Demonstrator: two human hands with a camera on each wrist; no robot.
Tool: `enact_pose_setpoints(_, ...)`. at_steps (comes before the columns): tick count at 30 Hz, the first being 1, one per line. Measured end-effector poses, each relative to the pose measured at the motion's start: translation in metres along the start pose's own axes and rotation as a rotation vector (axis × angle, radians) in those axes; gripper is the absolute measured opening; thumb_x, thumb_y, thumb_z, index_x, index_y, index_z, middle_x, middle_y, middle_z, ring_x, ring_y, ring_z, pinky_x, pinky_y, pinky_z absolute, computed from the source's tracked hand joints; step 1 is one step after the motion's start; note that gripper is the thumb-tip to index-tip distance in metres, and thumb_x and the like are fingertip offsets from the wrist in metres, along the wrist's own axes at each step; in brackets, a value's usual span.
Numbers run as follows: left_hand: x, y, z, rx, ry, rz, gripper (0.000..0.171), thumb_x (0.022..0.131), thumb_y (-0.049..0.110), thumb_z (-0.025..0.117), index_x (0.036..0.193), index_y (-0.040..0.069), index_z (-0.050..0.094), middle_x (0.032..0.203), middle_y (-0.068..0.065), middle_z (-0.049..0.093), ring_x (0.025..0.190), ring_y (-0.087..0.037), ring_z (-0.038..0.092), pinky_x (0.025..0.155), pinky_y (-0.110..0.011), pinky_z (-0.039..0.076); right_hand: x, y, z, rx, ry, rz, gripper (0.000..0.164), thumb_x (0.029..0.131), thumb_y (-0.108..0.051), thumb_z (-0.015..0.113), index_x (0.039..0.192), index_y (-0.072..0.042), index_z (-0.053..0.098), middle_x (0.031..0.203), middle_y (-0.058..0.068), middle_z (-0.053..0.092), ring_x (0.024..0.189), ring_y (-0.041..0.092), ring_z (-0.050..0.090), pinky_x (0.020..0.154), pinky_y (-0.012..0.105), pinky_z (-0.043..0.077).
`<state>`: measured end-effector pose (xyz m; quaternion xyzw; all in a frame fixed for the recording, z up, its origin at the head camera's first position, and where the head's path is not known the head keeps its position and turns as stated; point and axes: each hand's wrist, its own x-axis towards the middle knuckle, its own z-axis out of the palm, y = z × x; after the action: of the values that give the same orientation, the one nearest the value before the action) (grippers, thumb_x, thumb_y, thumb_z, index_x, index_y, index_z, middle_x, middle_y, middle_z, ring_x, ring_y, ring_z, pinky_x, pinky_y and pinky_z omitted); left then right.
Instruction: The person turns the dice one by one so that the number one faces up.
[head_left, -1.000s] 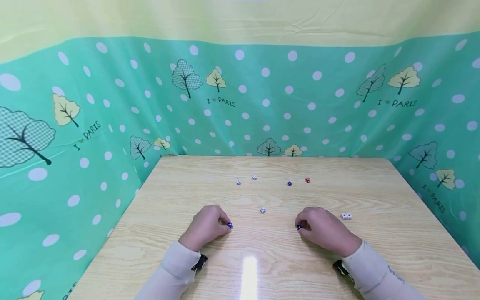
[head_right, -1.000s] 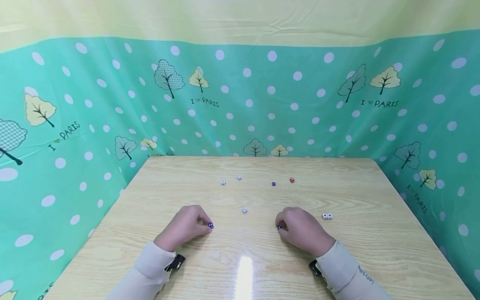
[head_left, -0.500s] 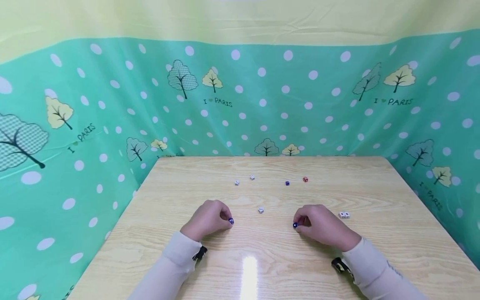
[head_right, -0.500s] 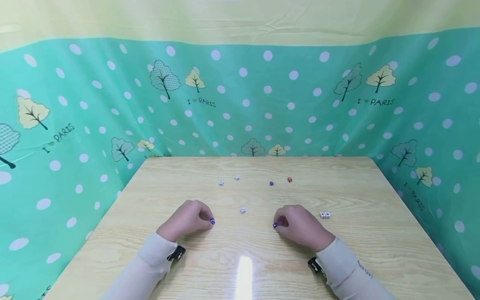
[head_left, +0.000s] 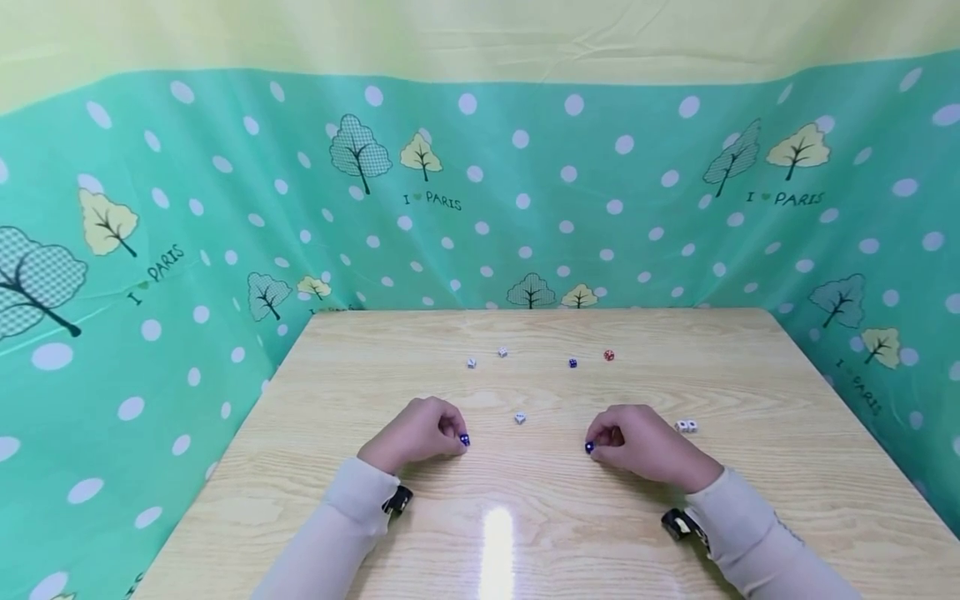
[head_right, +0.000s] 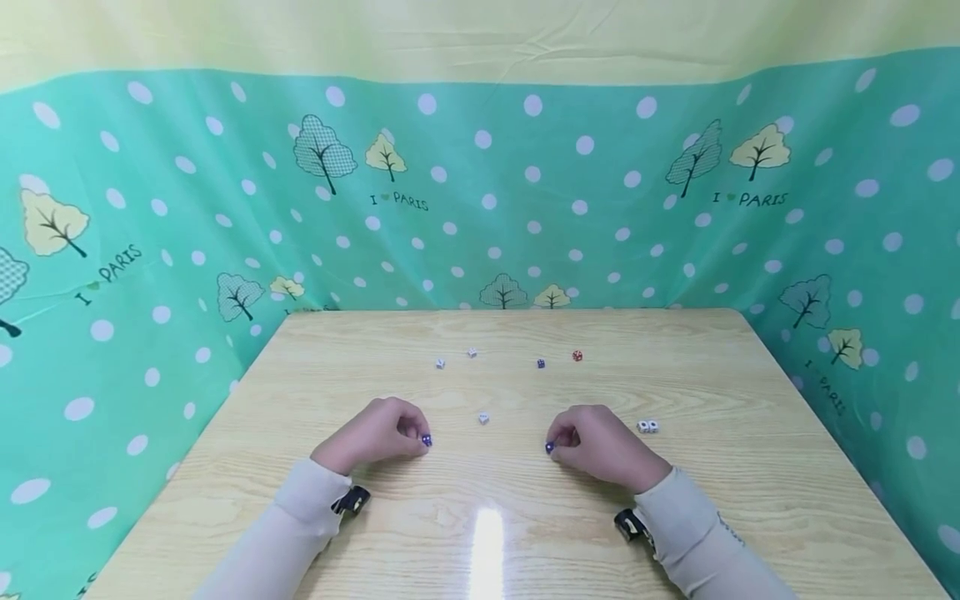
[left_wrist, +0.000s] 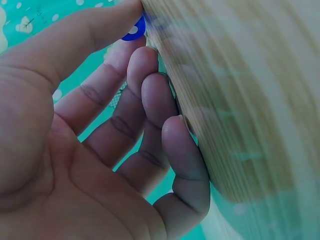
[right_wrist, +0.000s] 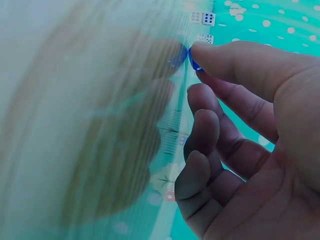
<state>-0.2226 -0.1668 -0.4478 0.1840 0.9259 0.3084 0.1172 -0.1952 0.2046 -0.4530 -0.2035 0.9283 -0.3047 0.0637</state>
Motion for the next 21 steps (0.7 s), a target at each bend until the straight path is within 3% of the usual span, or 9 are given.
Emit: enact_pose_setpoints(21, 0.0014, 0.003, -0.0065, -0.023, -0.081, 0.023, 0.018, 0.082, 0.012, 0.087, 0.089, 0.012, 0.07, 0.071, 0.001, 0.059, 0.064, -0.011, 0.051, 0.06, -0.028, 0.044, -0.0005, -0.0011, 0.0004, -0.022, -0.004, 0.01, 0.015, 0.086, -0.015, 0.084, 0.095, -0.022, 0.075, 0.083, -0.012, 0.063, 0.077, 0.008, 0.057, 0.07, 0.024, 0.05)
